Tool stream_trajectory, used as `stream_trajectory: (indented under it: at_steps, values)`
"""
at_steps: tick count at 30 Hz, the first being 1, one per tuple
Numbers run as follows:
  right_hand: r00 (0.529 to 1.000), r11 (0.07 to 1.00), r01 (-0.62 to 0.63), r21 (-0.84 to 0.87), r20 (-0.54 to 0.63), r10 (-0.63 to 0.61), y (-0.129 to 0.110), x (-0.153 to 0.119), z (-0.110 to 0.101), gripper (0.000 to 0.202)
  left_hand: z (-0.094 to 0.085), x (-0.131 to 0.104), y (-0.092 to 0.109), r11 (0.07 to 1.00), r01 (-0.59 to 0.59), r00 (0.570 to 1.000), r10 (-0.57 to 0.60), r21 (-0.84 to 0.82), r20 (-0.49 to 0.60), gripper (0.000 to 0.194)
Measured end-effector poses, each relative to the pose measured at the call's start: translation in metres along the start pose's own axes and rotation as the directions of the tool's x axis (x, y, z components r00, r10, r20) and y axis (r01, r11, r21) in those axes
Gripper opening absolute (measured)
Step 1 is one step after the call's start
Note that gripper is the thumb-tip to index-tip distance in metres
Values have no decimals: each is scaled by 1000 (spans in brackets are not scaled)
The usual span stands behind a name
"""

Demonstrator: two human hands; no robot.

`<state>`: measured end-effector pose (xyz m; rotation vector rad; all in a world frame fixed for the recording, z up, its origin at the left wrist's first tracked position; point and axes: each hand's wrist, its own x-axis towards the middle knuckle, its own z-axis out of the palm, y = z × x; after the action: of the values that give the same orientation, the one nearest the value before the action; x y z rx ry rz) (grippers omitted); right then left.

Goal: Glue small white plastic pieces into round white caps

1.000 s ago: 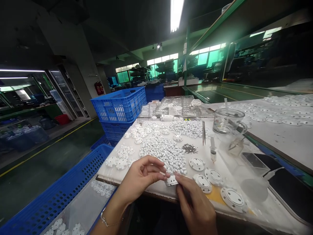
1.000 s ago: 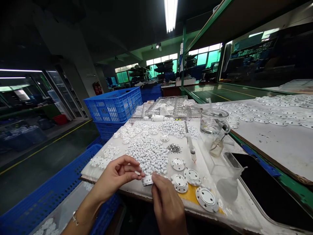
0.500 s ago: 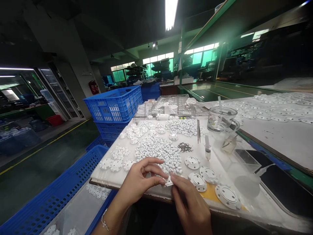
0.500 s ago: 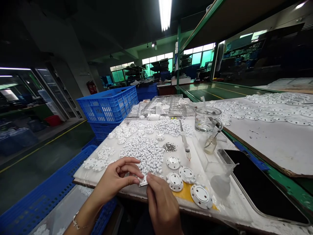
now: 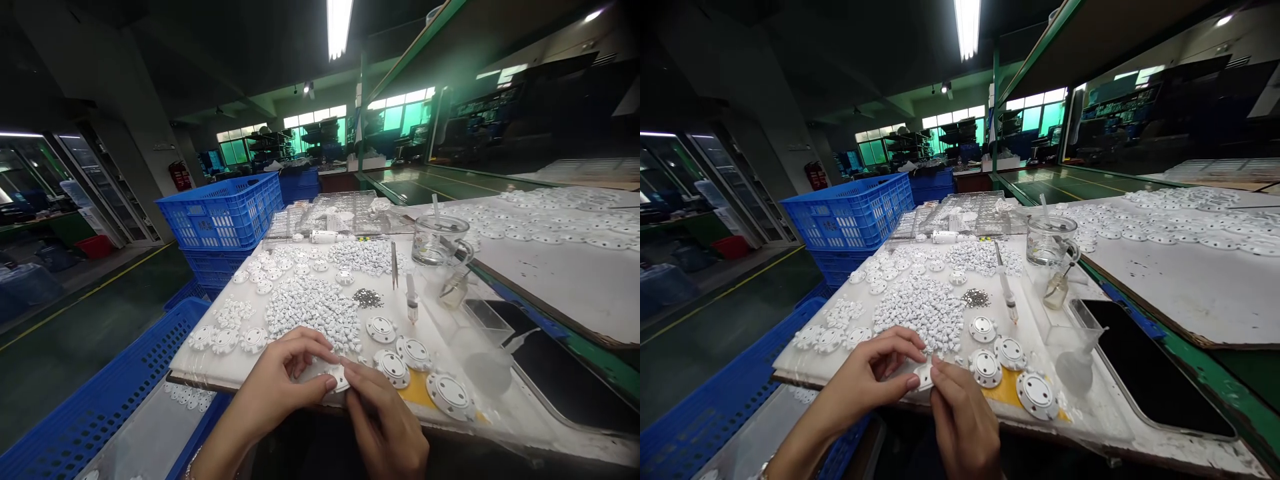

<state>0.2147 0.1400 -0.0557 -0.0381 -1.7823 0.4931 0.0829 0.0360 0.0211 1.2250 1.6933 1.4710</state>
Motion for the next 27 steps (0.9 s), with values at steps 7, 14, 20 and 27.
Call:
stream_trajectory:
  at_steps: [7,14,20,27]
  values:
    - [966,968,-245,50,-78,248,-8,11,-3,20,12,-9,-8,827,-421,901,429,372,66,26]
    - [846,824,-521,224,3,534,-5,9,-9,8,22,-7,-27,684,-528,822,561,503,101,46]
    - [752,736,-645,206,3,659,-14,-1,-6,14,24,-3,-28,765,-464,864,502,447,39,39]
    - [622,715,-697,-56,-545,562,-12,20,-65,40,17,-5,-34,973,-124,968,162,196,-191,25]
